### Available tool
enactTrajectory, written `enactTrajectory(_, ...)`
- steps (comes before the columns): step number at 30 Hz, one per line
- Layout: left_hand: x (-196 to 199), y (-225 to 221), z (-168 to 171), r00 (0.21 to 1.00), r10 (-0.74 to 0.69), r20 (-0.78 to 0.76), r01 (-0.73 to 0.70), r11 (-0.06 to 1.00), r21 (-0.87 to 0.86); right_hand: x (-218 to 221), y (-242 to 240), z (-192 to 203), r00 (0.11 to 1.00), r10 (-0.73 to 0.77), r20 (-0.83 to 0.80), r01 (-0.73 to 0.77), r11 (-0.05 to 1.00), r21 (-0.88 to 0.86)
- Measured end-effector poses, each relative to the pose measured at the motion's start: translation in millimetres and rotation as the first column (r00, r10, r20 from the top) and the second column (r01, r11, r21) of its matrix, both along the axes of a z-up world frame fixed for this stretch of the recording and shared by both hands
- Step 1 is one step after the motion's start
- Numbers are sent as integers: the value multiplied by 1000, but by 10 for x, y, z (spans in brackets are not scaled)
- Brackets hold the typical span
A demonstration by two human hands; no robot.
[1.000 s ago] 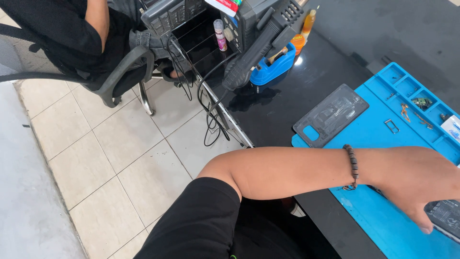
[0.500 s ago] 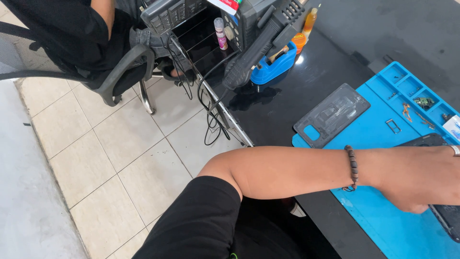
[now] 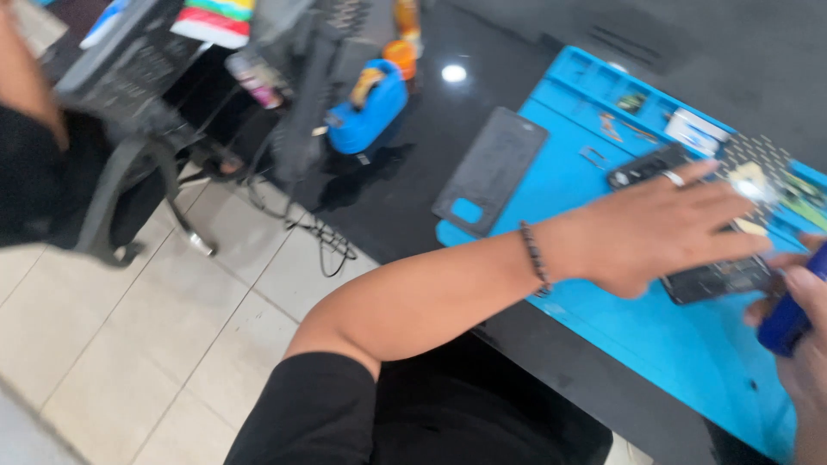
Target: Disassembling a smartphone by prying off the back cover and removing internal screws at a repair station.
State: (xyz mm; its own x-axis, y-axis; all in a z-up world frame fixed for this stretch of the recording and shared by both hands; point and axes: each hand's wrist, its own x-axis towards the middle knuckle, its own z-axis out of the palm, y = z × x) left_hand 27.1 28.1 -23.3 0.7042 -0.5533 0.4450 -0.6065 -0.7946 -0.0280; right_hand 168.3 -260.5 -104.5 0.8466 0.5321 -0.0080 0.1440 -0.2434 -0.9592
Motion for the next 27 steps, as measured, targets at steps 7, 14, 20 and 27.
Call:
enactTrajectory(7, -114, 159, 233, 998, 54, -15, -55, 990, -131, -1077, 636, 1177, 982, -184, -43, 188, 972, 140)
enactTrajectory(14, -122, 65, 197, 989, 40, -140, -73, 968, -239, -1160, 600, 1246, 976, -191, -107, 208, 963, 172)
enactTrajectory(20, -164, 32, 373, 944, -51, -325, -97, 901, -422, -1162, 632, 1327, 955, -268, -128, 287, 943, 165)
enactTrajectory(27, -153, 97, 605, 574, -369, -731, -317, 723, -614, -1172, 636, 1314, 935, -262, -237, 306, 936, 173)
